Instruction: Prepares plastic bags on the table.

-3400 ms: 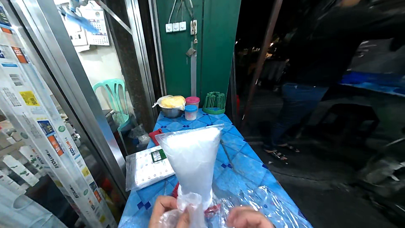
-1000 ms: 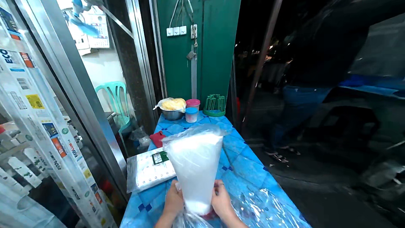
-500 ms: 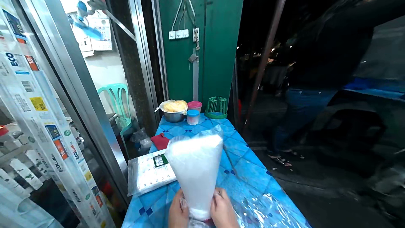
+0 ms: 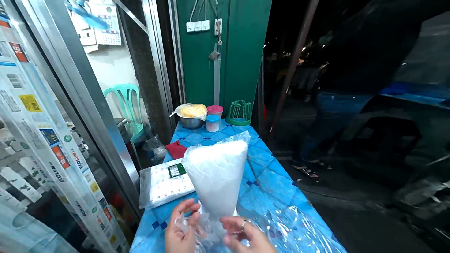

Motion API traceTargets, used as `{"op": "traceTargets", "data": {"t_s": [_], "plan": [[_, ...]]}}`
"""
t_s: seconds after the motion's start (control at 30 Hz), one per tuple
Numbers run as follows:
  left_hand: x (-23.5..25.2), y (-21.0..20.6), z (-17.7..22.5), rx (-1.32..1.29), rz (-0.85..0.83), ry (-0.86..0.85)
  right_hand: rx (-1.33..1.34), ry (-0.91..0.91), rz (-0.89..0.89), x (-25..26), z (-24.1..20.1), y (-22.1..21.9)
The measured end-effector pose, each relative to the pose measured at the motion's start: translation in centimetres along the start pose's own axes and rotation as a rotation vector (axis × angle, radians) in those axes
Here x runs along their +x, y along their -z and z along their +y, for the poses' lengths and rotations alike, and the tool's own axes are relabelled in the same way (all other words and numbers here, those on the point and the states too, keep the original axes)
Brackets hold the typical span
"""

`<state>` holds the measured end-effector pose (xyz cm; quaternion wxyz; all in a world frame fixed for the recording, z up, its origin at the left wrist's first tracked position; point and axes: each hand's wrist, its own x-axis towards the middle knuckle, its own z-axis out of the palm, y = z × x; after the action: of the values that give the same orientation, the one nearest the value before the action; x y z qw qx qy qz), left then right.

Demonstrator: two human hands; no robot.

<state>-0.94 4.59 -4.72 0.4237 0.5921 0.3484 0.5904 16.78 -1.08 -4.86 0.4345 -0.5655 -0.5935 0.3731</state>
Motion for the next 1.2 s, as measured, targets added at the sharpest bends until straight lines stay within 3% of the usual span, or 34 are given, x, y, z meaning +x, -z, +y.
{"op": "traceTargets", "data": {"t_s": [0.1, 0.2, 0.4, 0.63, 0.8, 0.9, 1.07, 1.2], "plan": [[-0.6, -0.3, 1.4, -0.127, -0.149, -0.123, 0.154, 0.196, -0.038, -0.1, -1.8, -0.5], [-1.1, -0.5, 1.9, -0.153, -0.228, -0.157, 0.302, 0.289, 0.146, -0.2, -2.9, -1.3], [-0.9, -0.1, 3.2, -0.048, -0.028, -0.084, 0.412, 0.254, 0.333, 0.1, -3.5, 1.0], [-0.8, 0.0, 2.6, -0.110, -0.059, -0.112, 0.458, 0.325, 0.403, 0.2, -4.0, 1.1], [-0.7, -0.2, 3.0, -0.135, 0.086, -0.118, 0.455, 0.297, 0.414, 0.2, -3.9, 1.2], [-0.6, -0.1, 3.3, -0.212, 0.085, -0.067, 0.606, 0.377, 0.300, 0.4, -3.2, 1.6], [-0.7, -0.1, 3.4, -0.257, -0.109, -0.026, 1.040, 0.526, -0.231, 0.7, -3.1, 1.8], [0.1, 0.5, 2.9, -0.475, -0.244, -0.038, 0.931, 0.473, -0.348, -0.1, -2.6, 1.3]]}}
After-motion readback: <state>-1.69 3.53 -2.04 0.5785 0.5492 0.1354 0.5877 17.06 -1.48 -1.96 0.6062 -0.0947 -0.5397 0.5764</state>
